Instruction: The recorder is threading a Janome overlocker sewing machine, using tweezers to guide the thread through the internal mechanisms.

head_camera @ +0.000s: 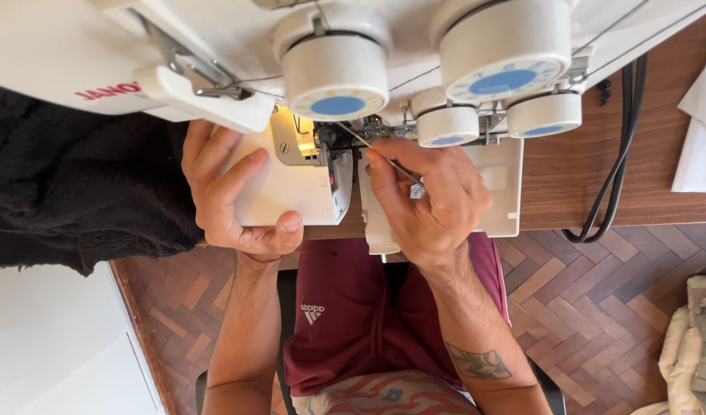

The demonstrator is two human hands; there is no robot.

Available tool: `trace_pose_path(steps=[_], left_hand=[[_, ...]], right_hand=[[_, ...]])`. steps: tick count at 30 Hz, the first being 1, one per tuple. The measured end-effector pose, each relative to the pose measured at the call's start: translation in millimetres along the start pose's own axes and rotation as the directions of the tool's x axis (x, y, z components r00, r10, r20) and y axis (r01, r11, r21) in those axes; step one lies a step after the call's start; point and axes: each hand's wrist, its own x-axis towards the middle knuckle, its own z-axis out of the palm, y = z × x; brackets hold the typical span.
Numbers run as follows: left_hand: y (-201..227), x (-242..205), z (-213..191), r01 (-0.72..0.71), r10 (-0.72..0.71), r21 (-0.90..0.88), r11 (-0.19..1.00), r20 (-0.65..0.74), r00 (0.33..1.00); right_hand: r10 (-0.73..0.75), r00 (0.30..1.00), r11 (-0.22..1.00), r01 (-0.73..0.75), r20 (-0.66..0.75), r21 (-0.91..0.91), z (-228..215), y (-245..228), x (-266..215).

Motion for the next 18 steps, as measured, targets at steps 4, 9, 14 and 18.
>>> trace_pose_path(steps=[4,9,14,18], left_hand=[[20.4,14.2,-11.3,-0.006,-0.001,0.099,0.995,0.074,0.997],[46.4,40.1,-18.5,-0.123,0.086,0.277,0.953,0.141,0.986],[65.0,54.2,-17.2,-0.136,0.070,0.341,0.930,0.199,0.978],[62.9,49.7,-26.4,-0.095,0.056,0.281,0.955,0.145,0.988]], right_hand=[[0.106,0.994,0.982,-0.109,0.028,0.152,-3.4,2.3,-4.5],[0.113,0.993,0.982,-0.116,0.031,0.152,-7.6,-7.2,-3.8],[0.169,0.983,0.976,-0.177,0.071,0.127,-17.6,-12.2,-0.9],[0.161,0.986,0.980,-0.164,0.036,0.113,-27.3,-16.4,-3.4]])
